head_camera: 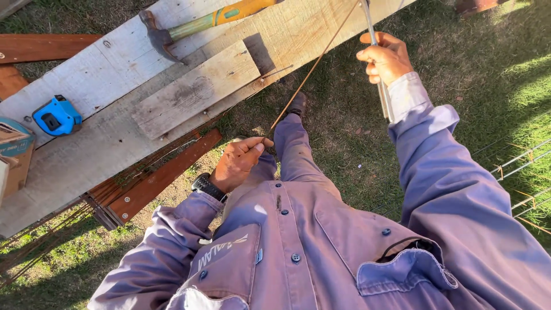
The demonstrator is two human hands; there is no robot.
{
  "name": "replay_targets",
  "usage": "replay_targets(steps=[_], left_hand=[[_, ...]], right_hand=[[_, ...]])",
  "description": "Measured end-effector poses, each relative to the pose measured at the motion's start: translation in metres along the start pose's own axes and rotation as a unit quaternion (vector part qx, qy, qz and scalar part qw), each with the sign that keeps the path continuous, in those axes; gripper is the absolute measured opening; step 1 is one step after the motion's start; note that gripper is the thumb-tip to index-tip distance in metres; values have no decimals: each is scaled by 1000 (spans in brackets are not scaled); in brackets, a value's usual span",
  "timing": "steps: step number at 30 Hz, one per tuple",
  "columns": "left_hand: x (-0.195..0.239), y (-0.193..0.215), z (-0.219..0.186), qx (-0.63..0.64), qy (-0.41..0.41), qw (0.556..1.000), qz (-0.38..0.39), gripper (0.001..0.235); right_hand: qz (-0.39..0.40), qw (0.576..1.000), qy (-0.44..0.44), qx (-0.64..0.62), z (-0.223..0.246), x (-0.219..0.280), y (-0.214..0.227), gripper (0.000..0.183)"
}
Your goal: The person uses locking pliers to twist a metal wire around a nail on a wooden plank. They repeatedly bend the wire, secure it with the pliers, and twist it to tighten the connection.
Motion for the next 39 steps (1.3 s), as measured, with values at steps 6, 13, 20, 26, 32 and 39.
replay_targets(steps=[6, 13, 20, 26, 32, 39], left_hand=[[24, -7, 3, -77, 33, 996, -21, 36], [31, 9, 4, -74, -28, 994, -80, 32], [72, 38, -11, -153, 37, 984, -78, 31], [109, 53, -8, -136, 42, 989, -25, 37], [114, 48, -1, -126, 44, 990, -51, 35], [105, 71, -11, -153, -27, 983, -99, 36]], right_hand=[[-124, 992, -8, 28, 4, -7, 13, 31], [-147, 989, 1, -30, 0, -1, 7, 32], [-98, 995, 11, -7, 20, -14, 52, 28], [-117, 993, 22, -4, 32, -28, 107, 19], [-241, 961, 0, -134, 3, -51, 126, 44], [-200, 975, 50, -81, 26, -58, 118, 23]])
Point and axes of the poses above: each hand's wrist, its own x-axis away from the middle knuckle, its own y-axis out of the back of the hand, z = x × y, the point moved 9 cm from there along -x, towards the middle knuckle, and after that the axes turned 9 degrees about x, right-handed, at the moved point
